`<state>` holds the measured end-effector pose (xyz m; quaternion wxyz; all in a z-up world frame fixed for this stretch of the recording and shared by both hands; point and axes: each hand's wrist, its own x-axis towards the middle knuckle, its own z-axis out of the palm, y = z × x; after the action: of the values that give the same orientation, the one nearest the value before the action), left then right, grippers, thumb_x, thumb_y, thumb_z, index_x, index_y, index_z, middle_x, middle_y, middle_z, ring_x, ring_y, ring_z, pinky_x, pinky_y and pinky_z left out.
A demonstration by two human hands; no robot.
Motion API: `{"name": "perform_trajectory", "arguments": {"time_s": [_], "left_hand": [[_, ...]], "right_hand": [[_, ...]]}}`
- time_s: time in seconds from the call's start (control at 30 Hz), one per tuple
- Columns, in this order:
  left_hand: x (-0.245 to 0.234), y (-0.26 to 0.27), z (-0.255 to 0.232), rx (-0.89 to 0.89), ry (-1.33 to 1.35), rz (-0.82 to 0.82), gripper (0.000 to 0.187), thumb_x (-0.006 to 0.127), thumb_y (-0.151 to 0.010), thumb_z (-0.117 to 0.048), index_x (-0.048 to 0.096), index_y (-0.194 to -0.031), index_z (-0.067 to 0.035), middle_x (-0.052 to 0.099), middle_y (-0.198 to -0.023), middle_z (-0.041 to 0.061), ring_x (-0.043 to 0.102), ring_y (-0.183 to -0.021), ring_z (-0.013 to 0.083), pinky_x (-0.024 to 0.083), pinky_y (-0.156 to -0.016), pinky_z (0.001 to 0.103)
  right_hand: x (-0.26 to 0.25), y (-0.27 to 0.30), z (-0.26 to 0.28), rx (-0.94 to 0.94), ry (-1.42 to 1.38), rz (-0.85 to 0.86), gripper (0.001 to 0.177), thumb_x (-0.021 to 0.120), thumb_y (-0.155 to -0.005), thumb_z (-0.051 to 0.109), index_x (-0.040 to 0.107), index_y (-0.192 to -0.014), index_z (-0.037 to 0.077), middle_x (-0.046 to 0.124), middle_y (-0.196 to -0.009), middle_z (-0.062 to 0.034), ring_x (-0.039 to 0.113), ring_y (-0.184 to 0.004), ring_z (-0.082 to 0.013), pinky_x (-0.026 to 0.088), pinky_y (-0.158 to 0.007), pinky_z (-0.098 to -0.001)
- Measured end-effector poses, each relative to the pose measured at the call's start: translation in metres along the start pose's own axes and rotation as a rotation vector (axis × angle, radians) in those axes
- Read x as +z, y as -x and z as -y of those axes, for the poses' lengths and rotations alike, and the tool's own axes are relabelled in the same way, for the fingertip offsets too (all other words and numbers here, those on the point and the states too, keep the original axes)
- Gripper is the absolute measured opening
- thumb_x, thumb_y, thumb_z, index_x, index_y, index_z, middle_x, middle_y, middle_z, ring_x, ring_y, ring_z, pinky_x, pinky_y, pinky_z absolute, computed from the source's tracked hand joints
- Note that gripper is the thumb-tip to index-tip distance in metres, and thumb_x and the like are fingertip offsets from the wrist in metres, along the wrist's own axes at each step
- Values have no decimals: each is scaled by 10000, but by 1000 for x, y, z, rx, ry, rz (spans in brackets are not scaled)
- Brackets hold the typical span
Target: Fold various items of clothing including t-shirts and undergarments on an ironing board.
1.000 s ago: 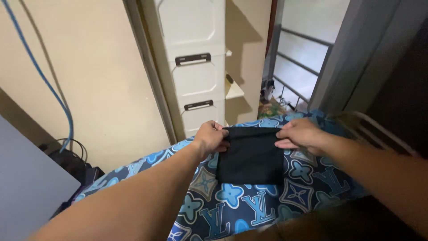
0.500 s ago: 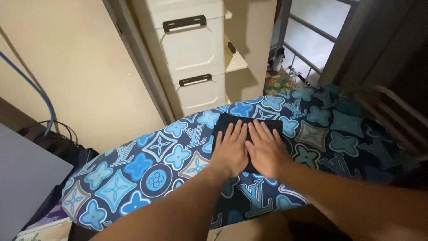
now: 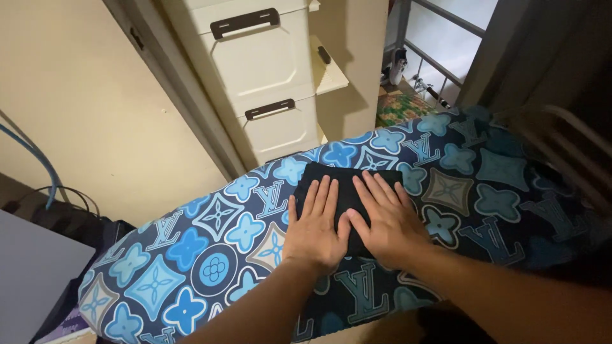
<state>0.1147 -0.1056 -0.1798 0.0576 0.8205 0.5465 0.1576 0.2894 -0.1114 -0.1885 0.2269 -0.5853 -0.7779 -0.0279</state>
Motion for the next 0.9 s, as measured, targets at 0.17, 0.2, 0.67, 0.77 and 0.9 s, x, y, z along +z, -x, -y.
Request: {"name": "perform_trajectory", "arguments": {"time_s": [0.17,0.2,0.67,0.77,0.9], "left_hand": [[1,3,10,59,5,-12,752,377,-1013,-510,205,-1610,-86,167,-1696,111,113,-1562,289,44,-1205,611],[-1,5,12,113,12,-11,798,405,-1012,-549,193,-1612,-67,157,-1696,135,105,-1565,310,37,-1205,617],[-20,-30,-22,452,-98,296,850,559,-885,-424,261,-1578,-31,181,-1678,178,143,-1508,492,192,-1149,695],[-8,-63,-39,217,439,318,648,503,-915,-378,452,-1450,-16,409,-1501,197,362,-1314,498,288,-1068,697],[-75,-66,-87,-316,1565,681,517,529,-869,-401,704,-1127,11,724,-979,202,696,-818,378,527,-879,544]], "right_hand": [[-5,2,-11,-3,21,26,726,509,-961,485,375,-1519,40,350,-1585,-187,280,-1480,-343,201,-1163,-555],[-8,3,-13,13,40,69,744,514,-966,495,361,-1517,20,335,-1580,-202,266,-1475,-356,194,-1145,-576],[-3,66,-41,605,-342,-245,575,528,-972,404,522,-1443,76,598,-1393,-208,576,-1267,-406,464,-1039,-486],[-8,82,-43,741,-510,-303,571,519,-964,440,537,-1413,86,647,-1349,-181,629,-1238,-357,500,-1025,-465],[-80,67,6,1137,-1353,-465,603,506,-1020,514,601,-1392,48,650,-1334,-162,617,-1212,-301,450,-1063,-445]]}}
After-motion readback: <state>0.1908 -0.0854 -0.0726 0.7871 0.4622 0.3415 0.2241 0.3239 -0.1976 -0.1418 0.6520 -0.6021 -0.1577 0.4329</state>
